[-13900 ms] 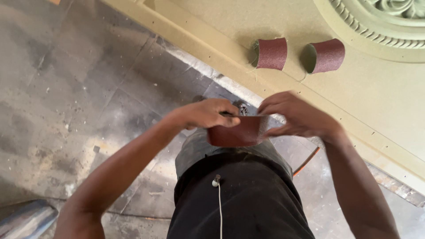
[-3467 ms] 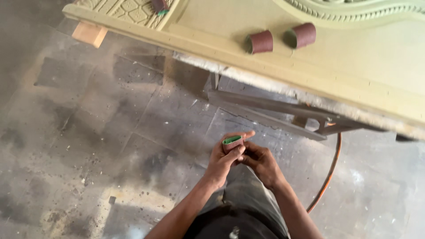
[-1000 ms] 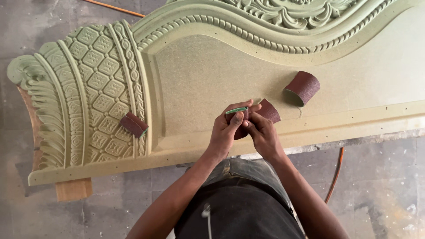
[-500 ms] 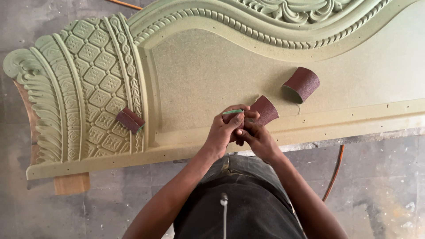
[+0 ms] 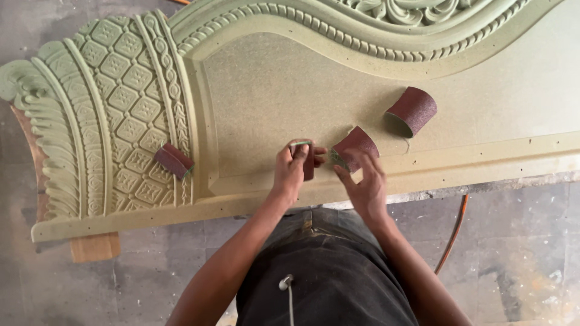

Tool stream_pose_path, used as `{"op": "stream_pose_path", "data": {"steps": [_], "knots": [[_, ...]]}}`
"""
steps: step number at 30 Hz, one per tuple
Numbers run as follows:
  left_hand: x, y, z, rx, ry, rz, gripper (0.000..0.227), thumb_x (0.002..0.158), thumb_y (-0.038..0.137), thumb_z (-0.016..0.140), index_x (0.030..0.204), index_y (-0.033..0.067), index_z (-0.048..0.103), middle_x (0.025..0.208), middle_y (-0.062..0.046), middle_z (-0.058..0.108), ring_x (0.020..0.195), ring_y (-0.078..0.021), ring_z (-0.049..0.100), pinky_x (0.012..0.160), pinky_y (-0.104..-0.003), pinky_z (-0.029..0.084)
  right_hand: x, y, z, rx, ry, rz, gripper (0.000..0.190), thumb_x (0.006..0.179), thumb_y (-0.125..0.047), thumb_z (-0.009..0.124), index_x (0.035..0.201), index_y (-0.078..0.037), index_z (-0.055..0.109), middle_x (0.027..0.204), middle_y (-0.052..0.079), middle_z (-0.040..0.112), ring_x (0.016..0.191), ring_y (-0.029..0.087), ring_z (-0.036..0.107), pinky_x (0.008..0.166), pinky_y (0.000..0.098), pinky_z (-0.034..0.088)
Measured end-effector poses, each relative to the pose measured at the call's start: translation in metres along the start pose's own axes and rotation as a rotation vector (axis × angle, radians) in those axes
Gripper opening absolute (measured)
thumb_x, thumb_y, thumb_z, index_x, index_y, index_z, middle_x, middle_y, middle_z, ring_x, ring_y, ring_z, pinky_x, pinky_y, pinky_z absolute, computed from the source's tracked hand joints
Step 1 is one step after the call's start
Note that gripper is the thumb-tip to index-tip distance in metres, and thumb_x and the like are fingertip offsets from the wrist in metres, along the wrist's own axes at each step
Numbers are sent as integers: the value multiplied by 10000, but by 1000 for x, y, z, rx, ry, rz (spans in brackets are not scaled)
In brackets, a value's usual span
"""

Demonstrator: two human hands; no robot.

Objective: The person adjusts a spray gun, applies a coating to a carved wooden headboard, and then handles several pieces of sandpaper.

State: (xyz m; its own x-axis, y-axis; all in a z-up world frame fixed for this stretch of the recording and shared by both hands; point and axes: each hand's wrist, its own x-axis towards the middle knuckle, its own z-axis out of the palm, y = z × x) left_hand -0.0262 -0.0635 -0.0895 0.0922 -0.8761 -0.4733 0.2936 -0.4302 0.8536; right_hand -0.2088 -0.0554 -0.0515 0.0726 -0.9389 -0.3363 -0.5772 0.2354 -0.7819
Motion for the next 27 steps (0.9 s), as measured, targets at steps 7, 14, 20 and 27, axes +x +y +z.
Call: {"op": "stream_pose_path", "data": {"steps": [7, 14, 20, 27], "knots": [[23, -26, -7, 509, -50, 236, 407, 1034, 348, 619, 1325, 63, 612, 1097, -180, 647, 932, -313, 495, 850, -448, 423, 24, 38, -9, -535, 170, -370, 793, 698, -147, 858, 1434, -111, 564, 1571, 276, 334, 1397, 413, 328, 1082, 592, 392], [27, -19, -3, 1074, 229, 549, 839, 868, 554, 695, 1488, 50, 439, 1407, -278, 429, 1297, -469, 357, 995, -658, 329, 24, 40, -19, 1118, -30, 221, 494, 992, -139, 477, 1466, -3, 492, 1472, 267, 532, 1266, 363, 582, 1031, 488, 515], [-5, 9, 15, 425, -300, 191, 633, 960, 439, 626, 1483, 125, 455, 1356, -199, 632, 1067, -310, 716, 851, -457, 654, 6, 18, -13, 1177, -19, 511, 457, 1041, -149, 489, 1455, 46, 505, 1227, 192, 580, 1089, 247, 604, 1002, 376, 519], [-20, 44, 33, 544, -286, 224, 485, 905, -35, 659, 1376, 78, 628, 1044, -165, 780, 978, -261, 785, 821, -442, 646, -3, -3, -25, 451, -4, 98, 443, 1045, -69, 601, 1487, -97, 584, 1049, 194, 687, 844, 194, 593, 716, 333, 490]]}}
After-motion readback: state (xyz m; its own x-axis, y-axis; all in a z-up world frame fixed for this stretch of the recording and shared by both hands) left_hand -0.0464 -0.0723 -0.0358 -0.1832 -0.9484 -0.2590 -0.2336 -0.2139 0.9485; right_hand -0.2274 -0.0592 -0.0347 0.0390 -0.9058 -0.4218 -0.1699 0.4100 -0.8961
